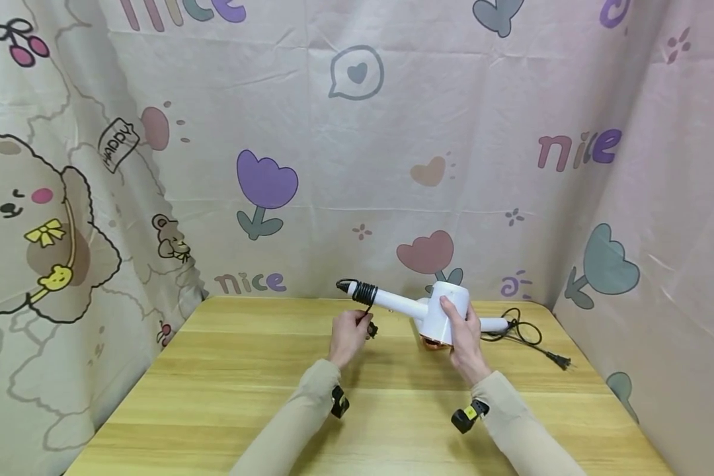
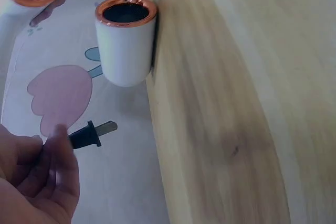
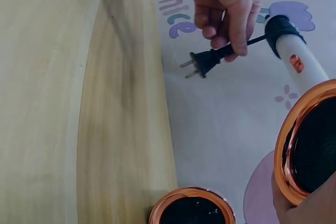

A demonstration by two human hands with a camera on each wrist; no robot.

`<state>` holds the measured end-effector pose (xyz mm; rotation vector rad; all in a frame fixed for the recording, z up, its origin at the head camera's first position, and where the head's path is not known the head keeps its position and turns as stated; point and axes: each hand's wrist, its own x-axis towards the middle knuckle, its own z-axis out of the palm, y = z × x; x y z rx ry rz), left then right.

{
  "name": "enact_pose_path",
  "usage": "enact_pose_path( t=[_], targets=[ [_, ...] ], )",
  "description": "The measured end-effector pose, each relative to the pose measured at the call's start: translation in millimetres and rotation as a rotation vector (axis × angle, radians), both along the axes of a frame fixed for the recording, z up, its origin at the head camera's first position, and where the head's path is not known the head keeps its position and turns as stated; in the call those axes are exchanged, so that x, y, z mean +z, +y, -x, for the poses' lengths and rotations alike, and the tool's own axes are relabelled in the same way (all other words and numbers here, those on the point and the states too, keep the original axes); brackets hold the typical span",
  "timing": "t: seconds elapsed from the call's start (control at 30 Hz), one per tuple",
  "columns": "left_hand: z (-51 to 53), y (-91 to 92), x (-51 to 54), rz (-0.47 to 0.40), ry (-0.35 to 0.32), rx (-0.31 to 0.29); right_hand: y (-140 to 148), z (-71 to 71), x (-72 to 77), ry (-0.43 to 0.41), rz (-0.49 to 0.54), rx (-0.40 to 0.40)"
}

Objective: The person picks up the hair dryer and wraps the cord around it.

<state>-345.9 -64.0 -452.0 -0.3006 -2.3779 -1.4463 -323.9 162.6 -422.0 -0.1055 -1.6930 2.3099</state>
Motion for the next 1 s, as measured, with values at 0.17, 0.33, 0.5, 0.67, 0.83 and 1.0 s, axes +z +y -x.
enact_pose_path(
  t=[0.17, 0.33, 0.5, 0.67, 0.83, 1.0],
  targets=[
    [4.3, 3.6, 1.2, -0.335, -0.189, -0.071, 0.3, 0.7, -5.2, 0.007, -0.031, 0.016],
    [8.3, 4.8, 1.9, -0.691, -0.305, -0.126, 1.4, 1.5, -6.6, 0.007, -0.051, 0.016],
    [7.0, 0.3, 7.3, -0.973, -0.358, -0.320, 3.5, 2.5, -4.0, 0.009, -0.077, 0.020],
    [3.1, -0.1, 16.4, -1.105, -0.409, -0.337, 0.1, 0.5, -3.5, 0.012, -0.116, 0.057],
    [4.3, -1.1, 22.1, -1.226, -0.460, -0.216, -4.3, 0.5, -8.0, -0.007, -0.136, 0.098],
    [6.3, -16.6, 14.4, -1.167, -0.525, -0.208, -6.4, 4.2, -16.4, -0.068, -0.175, 0.133]
  ],
)
